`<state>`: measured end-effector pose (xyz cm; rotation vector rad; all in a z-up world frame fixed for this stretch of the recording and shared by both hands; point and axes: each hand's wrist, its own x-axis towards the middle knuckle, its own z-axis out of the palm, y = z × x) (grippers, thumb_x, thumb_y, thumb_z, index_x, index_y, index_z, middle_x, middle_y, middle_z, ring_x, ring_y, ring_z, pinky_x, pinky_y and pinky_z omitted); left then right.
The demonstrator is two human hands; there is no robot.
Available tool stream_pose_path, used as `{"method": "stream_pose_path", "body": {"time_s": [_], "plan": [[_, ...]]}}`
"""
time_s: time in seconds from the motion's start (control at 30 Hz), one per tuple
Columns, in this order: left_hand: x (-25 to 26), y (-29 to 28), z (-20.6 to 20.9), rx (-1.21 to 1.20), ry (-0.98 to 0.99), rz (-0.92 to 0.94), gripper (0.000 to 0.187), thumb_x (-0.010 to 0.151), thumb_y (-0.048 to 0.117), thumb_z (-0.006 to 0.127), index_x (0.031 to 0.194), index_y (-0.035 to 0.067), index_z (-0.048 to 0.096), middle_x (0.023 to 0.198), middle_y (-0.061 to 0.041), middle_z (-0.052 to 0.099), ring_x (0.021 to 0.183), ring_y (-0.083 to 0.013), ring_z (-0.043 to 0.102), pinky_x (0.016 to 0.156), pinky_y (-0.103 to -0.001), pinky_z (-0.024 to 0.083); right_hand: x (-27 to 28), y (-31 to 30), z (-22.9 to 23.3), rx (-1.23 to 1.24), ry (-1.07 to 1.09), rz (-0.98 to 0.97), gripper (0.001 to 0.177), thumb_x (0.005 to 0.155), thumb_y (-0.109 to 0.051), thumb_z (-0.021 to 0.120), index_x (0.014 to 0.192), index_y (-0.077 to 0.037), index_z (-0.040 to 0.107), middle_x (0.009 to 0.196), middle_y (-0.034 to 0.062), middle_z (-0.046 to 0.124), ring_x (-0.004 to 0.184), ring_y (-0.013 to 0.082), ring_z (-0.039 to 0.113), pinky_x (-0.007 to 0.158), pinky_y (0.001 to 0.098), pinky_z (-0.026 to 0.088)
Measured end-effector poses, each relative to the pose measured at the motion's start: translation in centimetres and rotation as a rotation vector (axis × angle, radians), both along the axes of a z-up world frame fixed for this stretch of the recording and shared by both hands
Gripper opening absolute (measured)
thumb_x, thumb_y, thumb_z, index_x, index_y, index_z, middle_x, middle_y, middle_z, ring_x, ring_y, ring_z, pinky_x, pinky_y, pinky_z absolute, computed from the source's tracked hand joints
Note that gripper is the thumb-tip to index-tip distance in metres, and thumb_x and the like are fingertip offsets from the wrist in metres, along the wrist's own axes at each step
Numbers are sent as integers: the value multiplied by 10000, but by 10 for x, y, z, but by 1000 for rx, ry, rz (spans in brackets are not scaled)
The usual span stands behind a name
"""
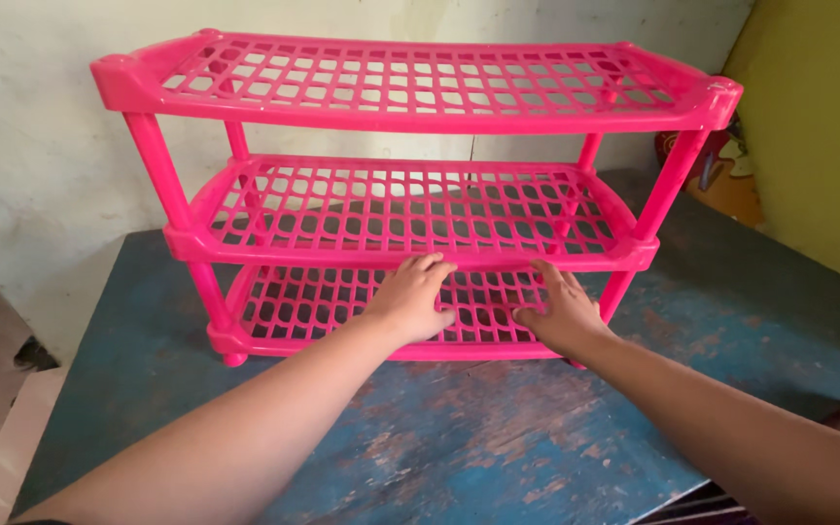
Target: The person disassembles a pink three-tier plastic storage rack by hand. They remove the top shelf and then detach the vertical support poles from the remaining two-tier base, leaving the components separated on the table.
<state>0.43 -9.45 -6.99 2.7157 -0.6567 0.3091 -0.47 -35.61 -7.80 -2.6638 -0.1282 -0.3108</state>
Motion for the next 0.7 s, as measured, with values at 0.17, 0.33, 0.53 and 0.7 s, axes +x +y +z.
{"method": "stream_pose_path", "body": {"time_s": [0.17, 0.33, 0.53, 0.7], "plan": [[-4, 5, -7, -41, -154, -42, 685, 798, 298, 777, 1405, 100, 528, 1537, -140, 438, 1444, -336, 394, 1149, -512, 374, 3, -11, 7, -11, 27, 30, 956, 730, -443, 778, 1544, -268, 309, 1557, 126, 447, 1376, 360, 494, 1083, 579, 415], [-6, 3, -6, -57, -170, -17, 638, 787, 240, 780, 1368, 98, 558, 1495, -126, 472, 1392, -330, 436, 1111, -513, 388, 5, -23, 10, 32, -26, 101, 927, 750, -374, 774, 1551, -247, 324, 1447, 158, 543, 1269, 389, 572, 1036, 492, 478], [3, -11, 31, -124, -339, -120, 583, 797, 206, 771, 1331, 69, 581, 1402, -128, 551, 1329, -332, 505, 1103, -450, 433, 28, -33, 36, 151, -295, 179, 788, 767, -263, 789, 1450, -84, 440, 1238, 187, 650, 1181, 349, 636, 987, 455, 515], [12, -36, 84, -209, -499, -252, 489, 813, 154, 751, 1272, 65, 609, 1338, -111, 594, 1300, -315, 549, 1100, -439, 450, 44, -47, 67, 249, -615, 43, 616, 768, -155, 793, 1292, -22, 496, 1167, 189, 542, 1036, 349, 621, 891, 457, 533]]}}
